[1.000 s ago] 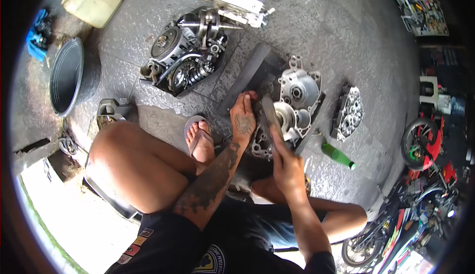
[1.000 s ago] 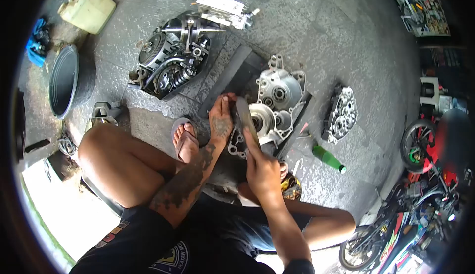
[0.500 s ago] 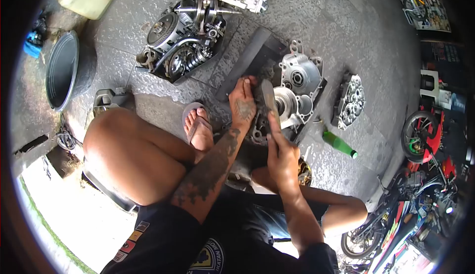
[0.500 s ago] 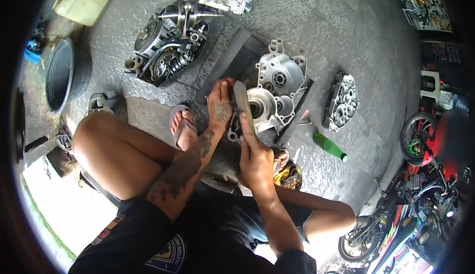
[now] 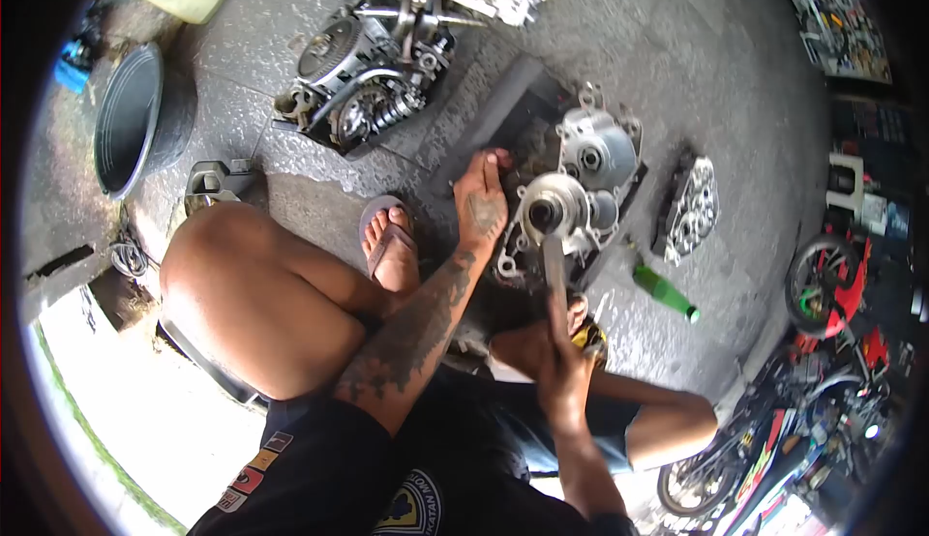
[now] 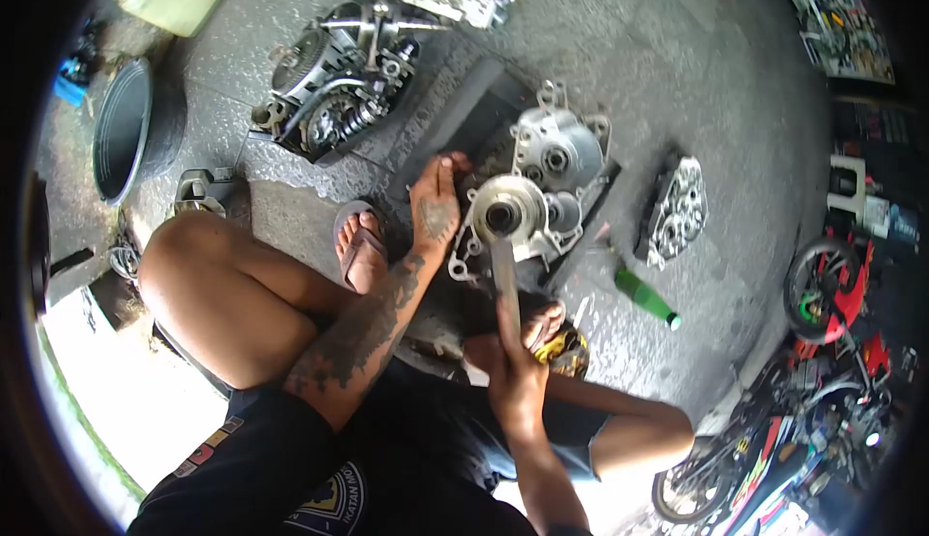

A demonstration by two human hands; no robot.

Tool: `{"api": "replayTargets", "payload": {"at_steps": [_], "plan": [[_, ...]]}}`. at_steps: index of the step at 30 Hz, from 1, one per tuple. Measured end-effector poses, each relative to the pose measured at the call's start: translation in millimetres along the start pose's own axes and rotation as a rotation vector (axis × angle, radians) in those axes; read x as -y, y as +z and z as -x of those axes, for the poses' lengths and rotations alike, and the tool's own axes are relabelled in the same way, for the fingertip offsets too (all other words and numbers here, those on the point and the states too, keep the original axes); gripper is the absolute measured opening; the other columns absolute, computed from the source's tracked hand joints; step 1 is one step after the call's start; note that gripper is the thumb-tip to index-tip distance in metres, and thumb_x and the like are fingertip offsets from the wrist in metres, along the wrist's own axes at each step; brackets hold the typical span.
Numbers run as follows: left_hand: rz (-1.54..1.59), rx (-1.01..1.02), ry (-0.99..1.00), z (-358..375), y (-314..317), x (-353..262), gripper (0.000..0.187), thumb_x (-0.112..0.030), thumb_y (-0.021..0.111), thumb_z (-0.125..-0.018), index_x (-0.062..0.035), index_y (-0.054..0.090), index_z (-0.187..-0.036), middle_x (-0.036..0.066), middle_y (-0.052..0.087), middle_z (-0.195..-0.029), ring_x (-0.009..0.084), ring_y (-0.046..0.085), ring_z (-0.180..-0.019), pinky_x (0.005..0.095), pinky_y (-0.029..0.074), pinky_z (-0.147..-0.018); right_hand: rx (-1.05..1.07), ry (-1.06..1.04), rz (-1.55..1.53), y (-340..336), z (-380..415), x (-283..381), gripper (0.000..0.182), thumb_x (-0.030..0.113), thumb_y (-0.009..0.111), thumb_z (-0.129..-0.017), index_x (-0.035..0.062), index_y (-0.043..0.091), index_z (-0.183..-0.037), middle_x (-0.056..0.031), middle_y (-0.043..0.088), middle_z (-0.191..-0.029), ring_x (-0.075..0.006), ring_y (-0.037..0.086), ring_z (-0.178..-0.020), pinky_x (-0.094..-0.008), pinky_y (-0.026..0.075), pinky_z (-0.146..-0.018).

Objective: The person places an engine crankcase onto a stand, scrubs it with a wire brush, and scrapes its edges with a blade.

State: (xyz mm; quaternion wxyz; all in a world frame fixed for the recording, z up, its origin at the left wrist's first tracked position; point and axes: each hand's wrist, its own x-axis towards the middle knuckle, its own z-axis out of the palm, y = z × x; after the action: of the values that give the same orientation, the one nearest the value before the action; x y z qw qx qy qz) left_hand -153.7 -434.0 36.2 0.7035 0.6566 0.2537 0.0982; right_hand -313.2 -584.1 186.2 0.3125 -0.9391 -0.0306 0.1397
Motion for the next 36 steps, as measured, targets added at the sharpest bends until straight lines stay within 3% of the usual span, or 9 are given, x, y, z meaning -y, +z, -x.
{"api": "replayTargets", "payload": {"at_steps": [4,10,11,13,15,18,25,31,36], "plan": [[-0.028,0.034,-0.004,4,1,-9,0.035,-0.024,0.042,-0.108,0.0023,0.065,-0.106,0.012,0.072,-0.093,0.0186,0.069,-0.087,0.0299,0.052,-0.083,-0.029,0.118,-0.101,4,-75,43,0.047,0.000,0.056,-0.095,0.0099,0.054,-0.141,-0.0202,0.061,-0.130,-0.0279,0.068,-0.110,-0.0342,0.053,-0.088],[-0.078,0.014,0.016,5,-2,-13,0.035,-0.025,0.043,-0.108,0.0018,0.065,-0.105,0.012,0.072,-0.092,0.0202,0.069,-0.087,0.0311,0.051,-0.083,-0.106,-0.042,0.032,2,-8,13,0.044,0.000,0.053,-0.096,0.0046,0.054,-0.140,-0.0193,0.060,-0.135,-0.0298,0.064,-0.118,-0.0342,0.047,-0.100],[-0.024,0.008,-0.006,6,0,-13,0.035,-0.025,0.043,-0.107,0.0015,0.065,-0.105,0.012,0.072,-0.092,0.0205,0.069,-0.087,0.0313,0.051,-0.083,-0.017,0.147,-0.186,-1,-33,30,0.043,0.001,0.052,-0.096,0.0042,0.054,-0.139,-0.0190,0.060,-0.134,-0.0309,0.063,-0.119,-0.0347,0.047,-0.101],[-0.072,0.034,-0.007,6,-4,-20,0.036,-0.026,0.043,-0.108,0.0011,0.065,-0.105,0.012,0.072,-0.092,0.0204,0.069,-0.087,0.0316,0.051,-0.082,0.041,0.268,-0.115,-6,-85,49,0.045,0.003,0.056,-0.096,0.0111,0.055,-0.140,-0.0222,0.065,-0.122,-0.0328,0.069,-0.099,-0.0355,0.052,-0.084],[-0.091,0.030,-0.004,7,-3,-15,0.036,-0.026,0.043,-0.108,0.0009,0.066,-0.106,0.012,0.072,-0.092,0.0208,0.069,-0.088,0.0318,0.051,-0.082,-0.159,-0.118,0.007,6,-52,23,0.051,-0.003,0.059,-0.092,0.0103,0.054,-0.142,-0.0237,0.069,-0.100,-0.0323,0.066,-0.069,-0.0331,0.052,-0.068],[-0.067,-0.002,-0.020,3,-1,-10,0.035,-0.026,0.043,-0.108,0.0005,0.066,-0.106,0.013,0.073,-0.092,0.0213,0.069,-0.089,0.0320,0.052,-0.082,-0.127,-0.035,0.094,6,4,-14,0.050,-0.005,0.056,-0.092,0.0066,0.054,-0.141,-0.0200,0.062,-0.131,-0.0304,0.064,-0.117,-0.0342,0.046,-0.101],[-0.073,0.032,0.000,5,-3,-19,0.039,-0.027,0.040,-0.109,0.0031,0.065,-0.107,0.013,0.072,-0.092,0.0208,0.070,-0.089,0.0313,0.051,-0.083,-0.204,0.291,-0.265,-18,12,27,0.044,-0.003,0.046,-0.099,-0.0007,0.048,-0.144,-0.0152,0.054,-0.145,-0.0204,0.056,-0.128,-0.0323,0.043,-0.104],[-0.098,0.025,-0.018,2,-2,-11,0.039,-0.028,0.042,-0.108,0.0023,0.066,-0.105,0.013,0.073,-0.093,0.0215,0.069,-0.090,0.0316,0.051,-0.083,-0.193,-0.072,-0.170,12,-61,19,0.049,0.000,0.055,-0.094,0.0094,0.052,-0.142,-0.0167,0.058,-0.136,-0.0358,0.056,-0.123,-0.0369,0.049,-0.097],[-0.057,0.020,0.010,3,0,-12,0.036,-0.026,0.042,-0.108,0.0017,0.066,-0.105,0.011,0.071,-0.091,0.0190,0.067,-0.087,0.0298,0.050,-0.085,-0.228,-0.028,-0.027,-13,-57,22,0.057,-0.004,0.056,-0.090,0.0143,0.052,-0.144,-0.0302,0.064,-0.111,-0.0398,0.068,-0.087,-0.0375,0.052,-0.079]]}}
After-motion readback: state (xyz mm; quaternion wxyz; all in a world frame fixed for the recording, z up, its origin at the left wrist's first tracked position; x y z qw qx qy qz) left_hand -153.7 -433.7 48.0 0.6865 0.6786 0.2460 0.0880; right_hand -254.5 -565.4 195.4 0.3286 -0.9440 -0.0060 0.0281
